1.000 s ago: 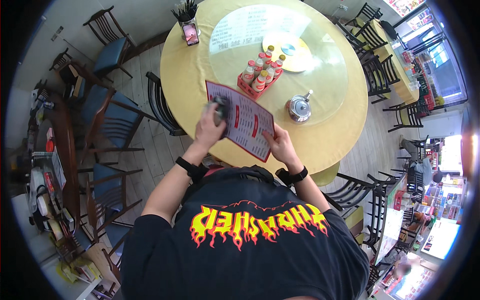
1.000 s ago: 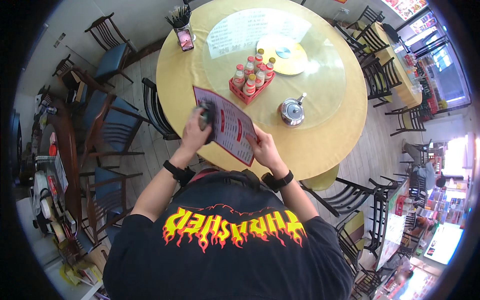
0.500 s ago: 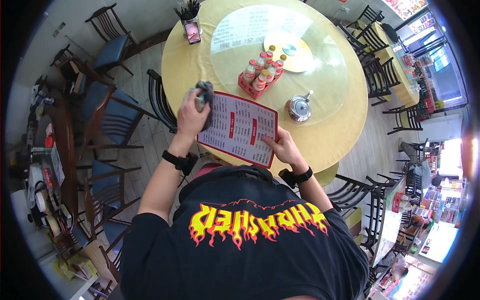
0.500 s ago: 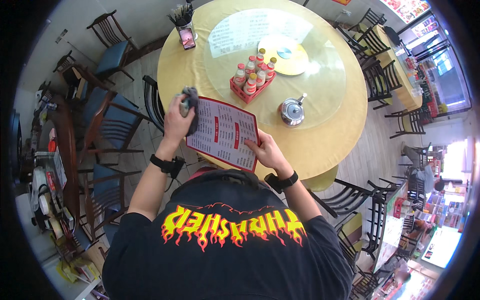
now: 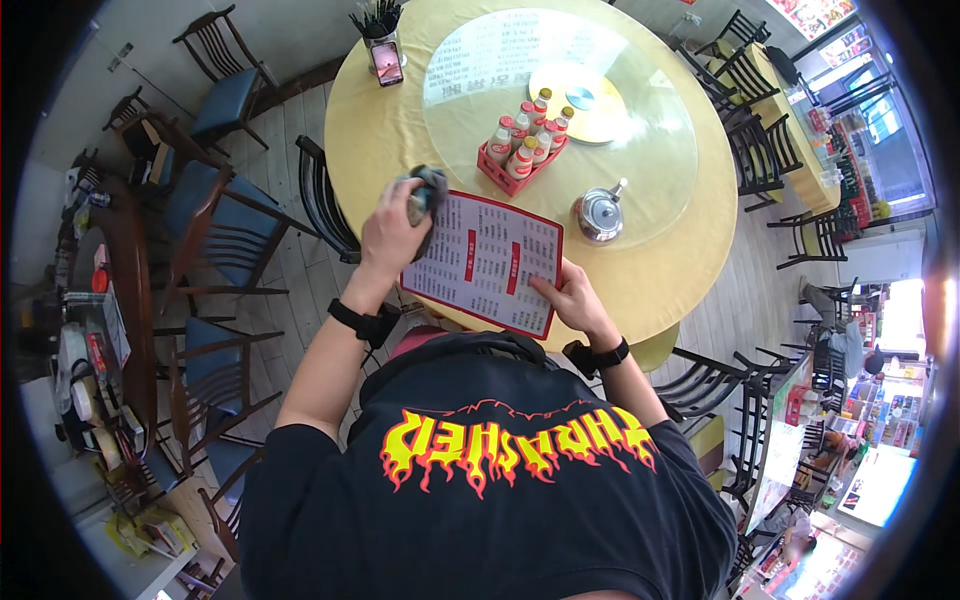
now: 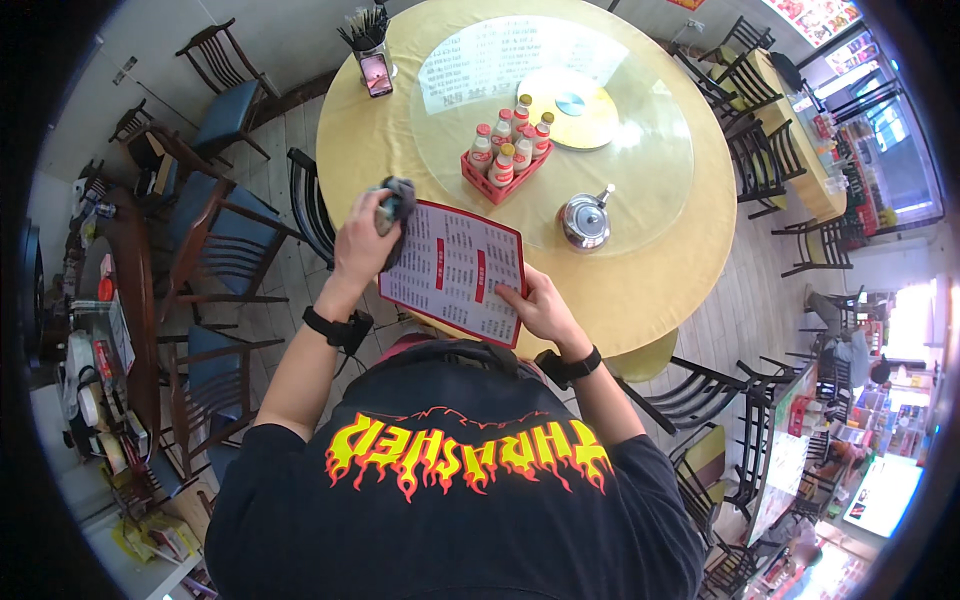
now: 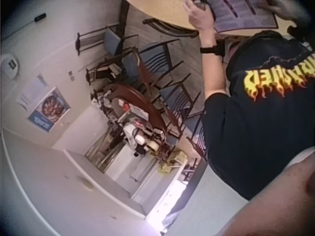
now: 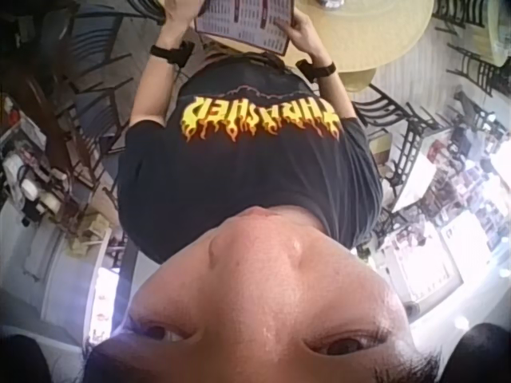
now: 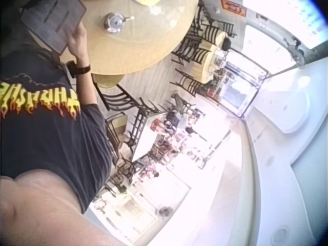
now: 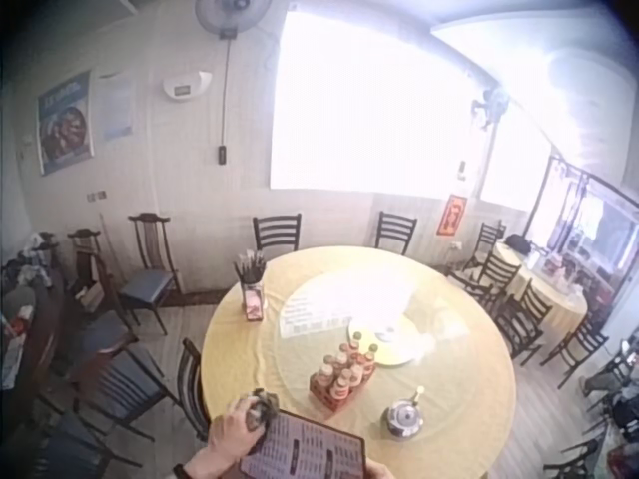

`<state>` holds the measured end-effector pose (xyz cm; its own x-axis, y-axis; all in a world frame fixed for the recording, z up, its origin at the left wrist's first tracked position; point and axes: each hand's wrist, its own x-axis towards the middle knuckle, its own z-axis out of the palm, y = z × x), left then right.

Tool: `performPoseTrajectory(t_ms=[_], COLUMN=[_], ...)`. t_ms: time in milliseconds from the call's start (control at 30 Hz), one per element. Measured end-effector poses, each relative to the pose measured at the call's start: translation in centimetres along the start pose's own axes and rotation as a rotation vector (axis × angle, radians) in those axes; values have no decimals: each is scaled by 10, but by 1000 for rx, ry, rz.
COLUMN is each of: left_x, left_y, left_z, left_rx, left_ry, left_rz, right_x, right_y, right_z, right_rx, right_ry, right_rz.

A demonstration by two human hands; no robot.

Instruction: Cleaning a chair and a glass bottle using a cloth.

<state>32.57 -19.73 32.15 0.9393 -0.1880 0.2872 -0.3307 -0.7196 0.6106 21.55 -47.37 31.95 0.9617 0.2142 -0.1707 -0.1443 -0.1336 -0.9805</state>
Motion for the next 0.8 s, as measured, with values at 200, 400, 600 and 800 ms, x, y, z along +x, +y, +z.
performPoseTrajectory(t_ms=[200,400,600,800], left_x=[-23,-36,-10,-27], left_y=[20,44,7,37], left_z=[18,22,-4,16], left_rx=[-91,-139,-12,-54], left_ry=[-96,-228,-58,-51], left_rz=[32,112,-48,-16], right_x=[4,13,8,20], right_y=[5,4,-6,-7], right_z=[17,21,1,26], right_rx=[16,80,-5,25], right_ry=[18,124,-2,32], right_rz=[-29,28,23,-50])
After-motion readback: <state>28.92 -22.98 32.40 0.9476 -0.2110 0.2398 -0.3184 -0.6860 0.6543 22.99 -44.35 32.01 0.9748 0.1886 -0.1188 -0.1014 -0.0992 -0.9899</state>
